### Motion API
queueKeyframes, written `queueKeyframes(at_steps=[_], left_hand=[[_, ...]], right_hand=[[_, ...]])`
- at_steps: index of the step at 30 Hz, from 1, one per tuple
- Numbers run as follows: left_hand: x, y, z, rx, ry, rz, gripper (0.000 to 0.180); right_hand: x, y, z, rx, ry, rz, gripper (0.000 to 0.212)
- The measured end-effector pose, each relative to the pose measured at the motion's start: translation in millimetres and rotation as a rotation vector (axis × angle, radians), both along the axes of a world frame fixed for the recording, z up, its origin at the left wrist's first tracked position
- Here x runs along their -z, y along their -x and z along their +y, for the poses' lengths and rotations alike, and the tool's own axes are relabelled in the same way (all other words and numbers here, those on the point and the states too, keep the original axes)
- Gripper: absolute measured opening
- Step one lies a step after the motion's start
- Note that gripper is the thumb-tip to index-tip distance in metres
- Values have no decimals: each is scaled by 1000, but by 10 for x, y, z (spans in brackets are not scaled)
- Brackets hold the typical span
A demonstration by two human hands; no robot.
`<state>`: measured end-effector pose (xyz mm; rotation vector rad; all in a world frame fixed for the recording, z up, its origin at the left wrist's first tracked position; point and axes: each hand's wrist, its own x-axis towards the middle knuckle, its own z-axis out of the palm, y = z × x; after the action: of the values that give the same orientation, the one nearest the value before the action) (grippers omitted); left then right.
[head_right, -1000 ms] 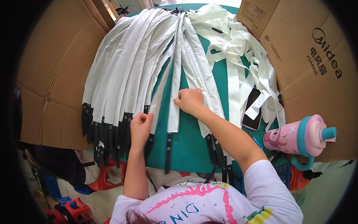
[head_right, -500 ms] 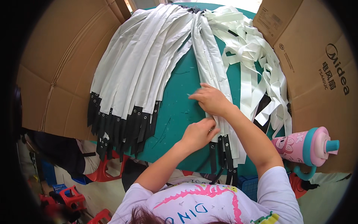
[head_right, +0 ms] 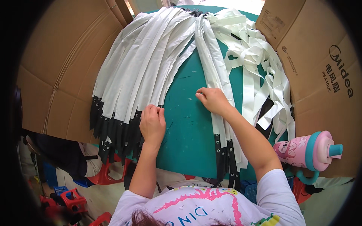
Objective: Assembling white belt straps with black end pieces and organizing them on a table.
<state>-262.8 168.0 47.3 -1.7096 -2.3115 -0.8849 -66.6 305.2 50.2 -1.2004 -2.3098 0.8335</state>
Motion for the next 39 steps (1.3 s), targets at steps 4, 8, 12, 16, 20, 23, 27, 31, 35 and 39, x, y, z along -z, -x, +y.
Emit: queueKeyframes(at_steps=[4,8,12,16,20,23,27,31,35,39], left_hand=[[18,179,-66,-17,137,94,31],[-98,295,-44,26,186,-215,21],[-250,-22,-22,37,117,22,19],[-209,20,-60,88,133,-45,22],[-261,153,-56,126,212,-255,23],[-205,325,-91,141,165,-559,21],[-500,252,-80,134,-46,-1418,12],[-618,-189,-87,99,-1,-1312,16],[-538,-1032,4,333,63,-456,18],[-236,-1819,79,500,142,-457,12]], right_hand=[[55,-245,42,-89,-23,66,19],[85,-569,127,-93,-117,141,17],[96,-823,85,-16,-226,160,15],[13,-900,29,71,65,269,14],[2,-979,-32,48,1,270,17],[-1,-1014,-87,40,-74,249,17],[12,-1166,-114,75,-31,250,16],[110,-1256,-102,83,-43,244,19],[94,-1234,-39,157,121,337,27],[-7,-985,0,305,24,155,49]])
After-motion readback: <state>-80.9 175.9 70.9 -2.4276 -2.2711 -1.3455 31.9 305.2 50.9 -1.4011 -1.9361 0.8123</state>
